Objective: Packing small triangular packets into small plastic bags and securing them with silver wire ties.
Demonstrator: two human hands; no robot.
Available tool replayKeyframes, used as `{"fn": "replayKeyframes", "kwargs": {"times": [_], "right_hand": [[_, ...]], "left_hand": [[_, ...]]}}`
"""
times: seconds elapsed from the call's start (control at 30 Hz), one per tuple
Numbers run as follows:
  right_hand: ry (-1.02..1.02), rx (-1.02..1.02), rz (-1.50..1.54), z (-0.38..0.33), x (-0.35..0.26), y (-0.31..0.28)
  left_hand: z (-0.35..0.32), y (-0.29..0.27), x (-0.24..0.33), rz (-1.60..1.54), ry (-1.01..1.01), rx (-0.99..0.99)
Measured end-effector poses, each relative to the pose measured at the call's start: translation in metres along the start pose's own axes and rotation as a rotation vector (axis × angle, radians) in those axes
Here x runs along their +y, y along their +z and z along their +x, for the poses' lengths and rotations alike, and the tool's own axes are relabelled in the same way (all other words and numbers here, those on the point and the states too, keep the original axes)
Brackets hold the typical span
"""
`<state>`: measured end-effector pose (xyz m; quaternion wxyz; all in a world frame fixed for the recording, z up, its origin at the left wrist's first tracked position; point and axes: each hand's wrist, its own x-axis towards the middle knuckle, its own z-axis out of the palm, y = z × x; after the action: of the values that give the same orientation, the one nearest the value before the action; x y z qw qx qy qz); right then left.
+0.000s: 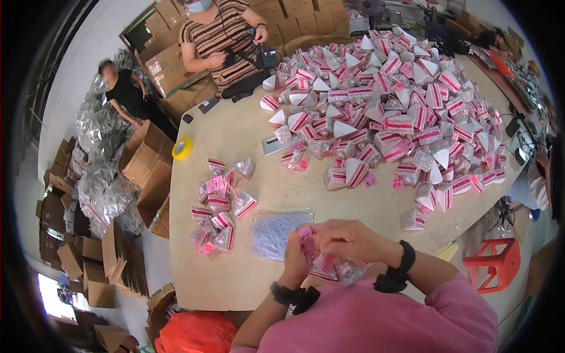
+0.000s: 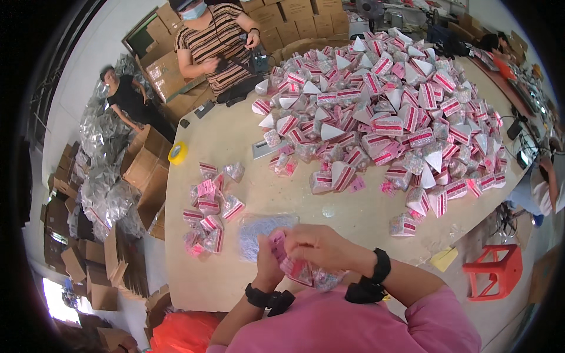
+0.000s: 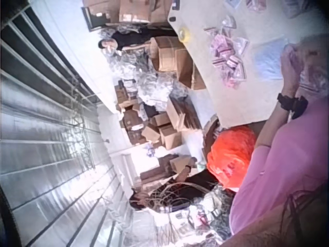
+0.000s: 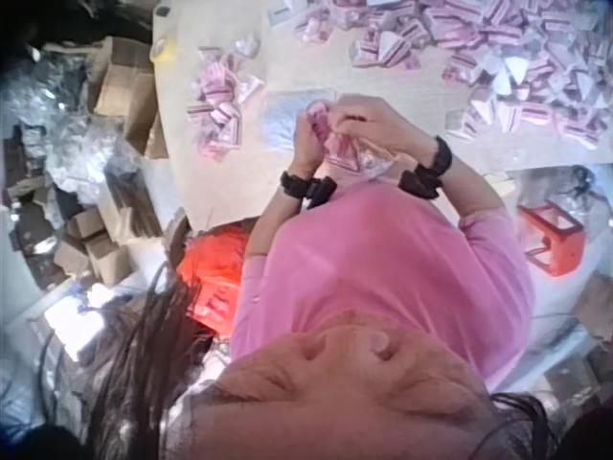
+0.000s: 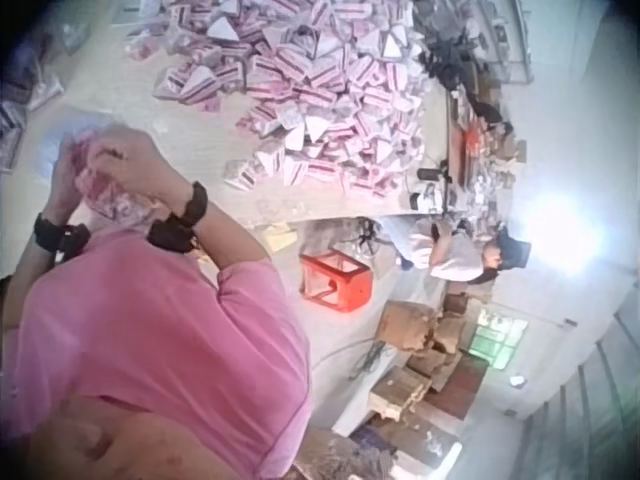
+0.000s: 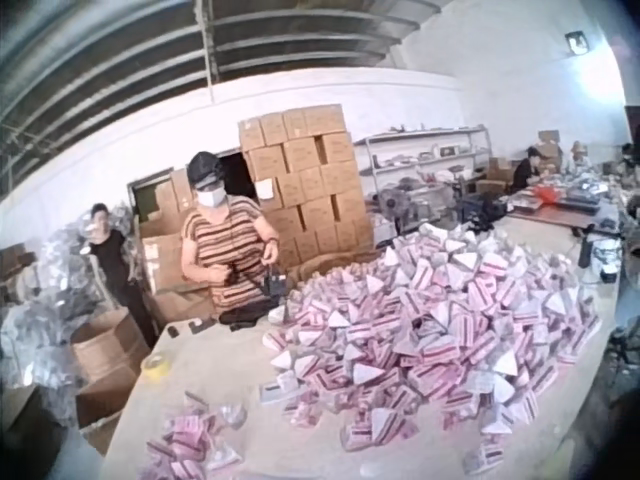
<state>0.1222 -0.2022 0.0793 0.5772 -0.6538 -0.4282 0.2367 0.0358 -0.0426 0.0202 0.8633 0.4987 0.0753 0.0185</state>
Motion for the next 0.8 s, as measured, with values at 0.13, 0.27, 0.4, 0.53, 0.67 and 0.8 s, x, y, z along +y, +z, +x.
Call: {"fn": "replayKeyframes", "kwargs": {"times": [0.13,0.27,0.4,0.53,0.67,0.8], "right_hand": [[-0.139,0.25,0.005,0.016,0.031,0.022],[-0.033,0.293,0.187,0.019,0.038,0.052],[0.034,0.342,0.289,0.02,0.047,0.062],[0.024,0.363,0.235,0.019,0.054,0.062],[0.168,0.309,0.415,0.018,0.058,0.059],[0.244,0.228,0.373,0.023,0.077,0.037]], "left_hand": [[-0.005,-0.006,-0.008,-0.016,-0.006,-0.021],[-0.004,-0.004,-0.007,-0.125,-0.039,0.011],[-0.009,-0.002,-0.006,-0.26,-0.071,0.093],[-0.008,-0.01,-0.007,-0.02,-0.036,-0.054],[-0.007,-0.006,0.001,-0.135,-0.18,-0.038],[-0.008,-0.013,0.002,-0.196,-0.184,-0.053]]}}
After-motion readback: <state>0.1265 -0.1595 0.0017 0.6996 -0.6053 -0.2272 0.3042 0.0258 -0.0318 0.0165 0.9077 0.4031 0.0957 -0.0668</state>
